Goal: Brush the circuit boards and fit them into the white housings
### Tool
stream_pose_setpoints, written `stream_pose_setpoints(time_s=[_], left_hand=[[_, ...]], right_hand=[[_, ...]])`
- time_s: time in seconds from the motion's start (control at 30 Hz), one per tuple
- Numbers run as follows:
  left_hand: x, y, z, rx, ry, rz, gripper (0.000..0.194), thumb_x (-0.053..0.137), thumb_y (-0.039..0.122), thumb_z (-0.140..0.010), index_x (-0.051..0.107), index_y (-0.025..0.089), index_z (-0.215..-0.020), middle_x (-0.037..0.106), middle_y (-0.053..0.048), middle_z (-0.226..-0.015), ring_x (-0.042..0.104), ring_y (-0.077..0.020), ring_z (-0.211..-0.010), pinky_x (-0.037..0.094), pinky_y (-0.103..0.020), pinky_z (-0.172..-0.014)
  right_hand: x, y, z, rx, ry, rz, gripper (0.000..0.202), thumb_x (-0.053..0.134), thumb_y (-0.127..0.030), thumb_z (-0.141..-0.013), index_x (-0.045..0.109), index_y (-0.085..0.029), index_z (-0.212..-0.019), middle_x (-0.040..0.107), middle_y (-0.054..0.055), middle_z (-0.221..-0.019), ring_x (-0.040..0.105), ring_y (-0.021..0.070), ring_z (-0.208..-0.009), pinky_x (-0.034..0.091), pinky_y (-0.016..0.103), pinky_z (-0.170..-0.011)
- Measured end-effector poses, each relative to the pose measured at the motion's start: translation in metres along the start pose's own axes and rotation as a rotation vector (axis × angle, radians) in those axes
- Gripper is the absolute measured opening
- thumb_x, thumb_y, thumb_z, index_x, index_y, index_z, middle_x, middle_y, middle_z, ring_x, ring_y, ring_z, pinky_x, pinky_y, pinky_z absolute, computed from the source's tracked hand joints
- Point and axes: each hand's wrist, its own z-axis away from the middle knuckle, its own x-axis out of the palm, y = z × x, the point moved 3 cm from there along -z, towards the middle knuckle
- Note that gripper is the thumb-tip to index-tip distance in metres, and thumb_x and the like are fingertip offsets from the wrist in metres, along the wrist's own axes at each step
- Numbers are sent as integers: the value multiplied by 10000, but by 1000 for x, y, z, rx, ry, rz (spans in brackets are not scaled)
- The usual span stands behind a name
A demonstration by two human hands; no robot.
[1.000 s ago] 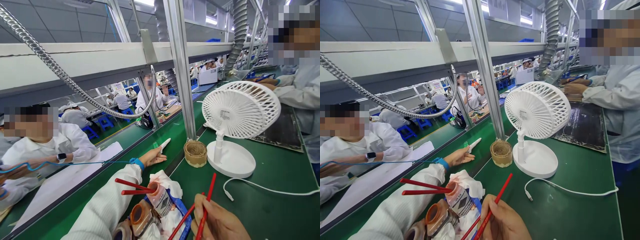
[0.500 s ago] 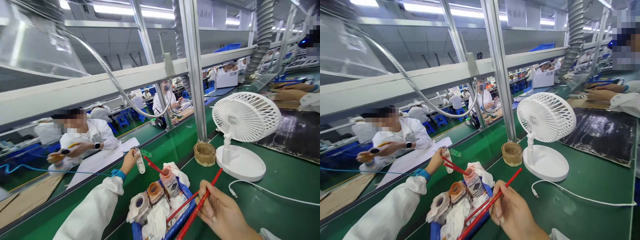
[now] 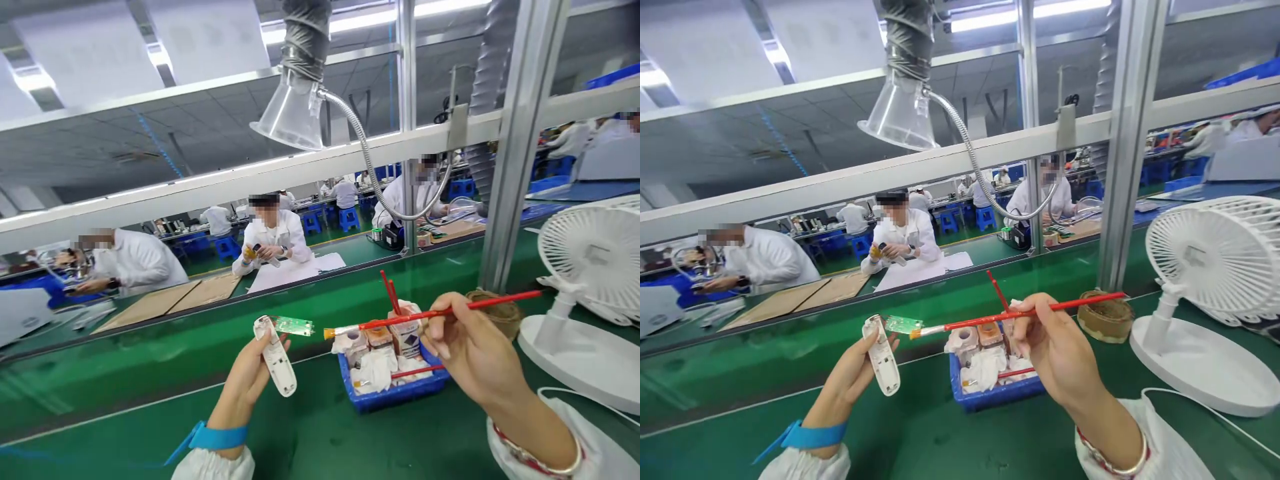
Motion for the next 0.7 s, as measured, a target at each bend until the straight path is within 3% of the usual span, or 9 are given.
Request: stream_pose_setpoints(time_s=[0.1, 0.23, 0.4, 0.7], left_hand=[[20, -4, 38, -99, -96, 122, 113, 536, 91, -808, 603, 102, -898, 641, -67, -780, 641, -173, -739, 546, -380, -803], [43, -7, 78, -203, -283, 152, 100, 595, 127, -791, 638, 82, -869, 649, -70, -763, 633, -167, -753, 516, -419, -865], [44, -7, 102, -323, -390, 163, 106, 631, 176, -780, 659, 90, -835, 641, -54, -723, 629, -155, -737, 526, -418, -850], [49, -3, 114, -366, -450, 168, 128, 658, 188, -764, 659, 91, -847, 628, -48, -714, 611, -129, -720, 516, -407, -862]], right_hand=[[29, -14, 7, -234, -97, 165, 225, 492, -370, -872, 599, -213, -750, 555, -5, -510, 501, 112, -466, 386, 226, -457], [40, -21, 24, -476, -74, 371, 196, 454, -280, -898, 615, -211, -809, 573, -3, -591, 545, 106, -535, 422, 196, -457], [39, -19, 33, -488, -127, 492, 186, 442, -235, -903, 611, -203, -831, 563, -2, -618, 546, 101, -541, 435, 169, -412], [42, -7, 34, -408, -199, 656, 175, 443, -248, -909, 601, -210, -846, 580, 1, -627, 553, 103, -559, 448, 166, -420]])
